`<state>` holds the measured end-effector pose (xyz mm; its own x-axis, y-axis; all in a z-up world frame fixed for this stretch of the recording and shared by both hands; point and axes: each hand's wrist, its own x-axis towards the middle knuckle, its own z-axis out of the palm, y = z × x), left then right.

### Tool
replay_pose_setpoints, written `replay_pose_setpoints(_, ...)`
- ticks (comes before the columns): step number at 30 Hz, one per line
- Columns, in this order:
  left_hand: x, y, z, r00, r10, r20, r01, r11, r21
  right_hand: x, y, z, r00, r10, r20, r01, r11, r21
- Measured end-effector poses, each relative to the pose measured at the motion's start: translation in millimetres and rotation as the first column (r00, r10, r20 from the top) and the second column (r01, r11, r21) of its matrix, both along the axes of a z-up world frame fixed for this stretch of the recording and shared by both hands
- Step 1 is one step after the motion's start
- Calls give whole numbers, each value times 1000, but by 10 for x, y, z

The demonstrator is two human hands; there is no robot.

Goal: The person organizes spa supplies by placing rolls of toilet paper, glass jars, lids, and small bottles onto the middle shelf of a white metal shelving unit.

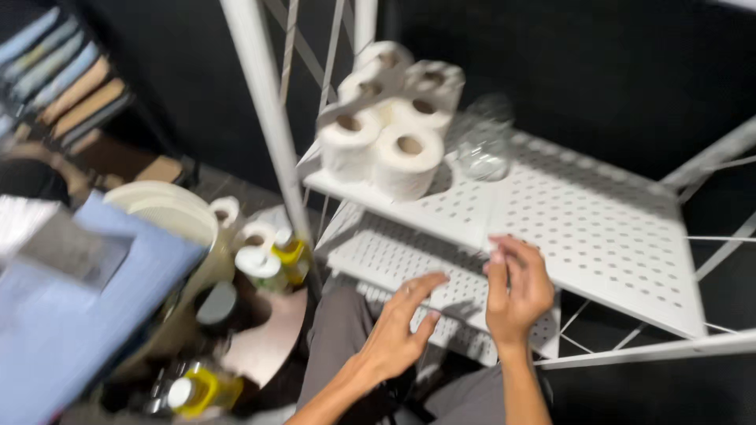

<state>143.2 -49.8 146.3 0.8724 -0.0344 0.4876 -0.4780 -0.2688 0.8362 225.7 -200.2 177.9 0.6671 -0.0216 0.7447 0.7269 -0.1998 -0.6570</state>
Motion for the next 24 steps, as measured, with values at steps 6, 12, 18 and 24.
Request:
replay_pose_setpoints(6, -1082, 245, -1451, 864, 101, -494, -131, 991, -26, -703, 623, -1200, 860, 247, -447, -334, 934, -128)
replay_pose_setpoints(12, -1695, 606, -2318, 677, 108, -728, -595, 662, -455, -1055, 1708, -1643, 447, 342, -827, -862, 412, -295)
replay_pose_setpoints(18, -2030, 1040, -2524, 535, 261, -804, -820, 391, -418, -1216, 2706, -1875, 551, 556, -622, -808, 172, -563)
replay_pose_setpoints(24, -2378, 1191, -2477, 228, 486, -844, -969, 200, -146, -1208, 3260, -2286, 641, 478, -600, -666, -41, -745)
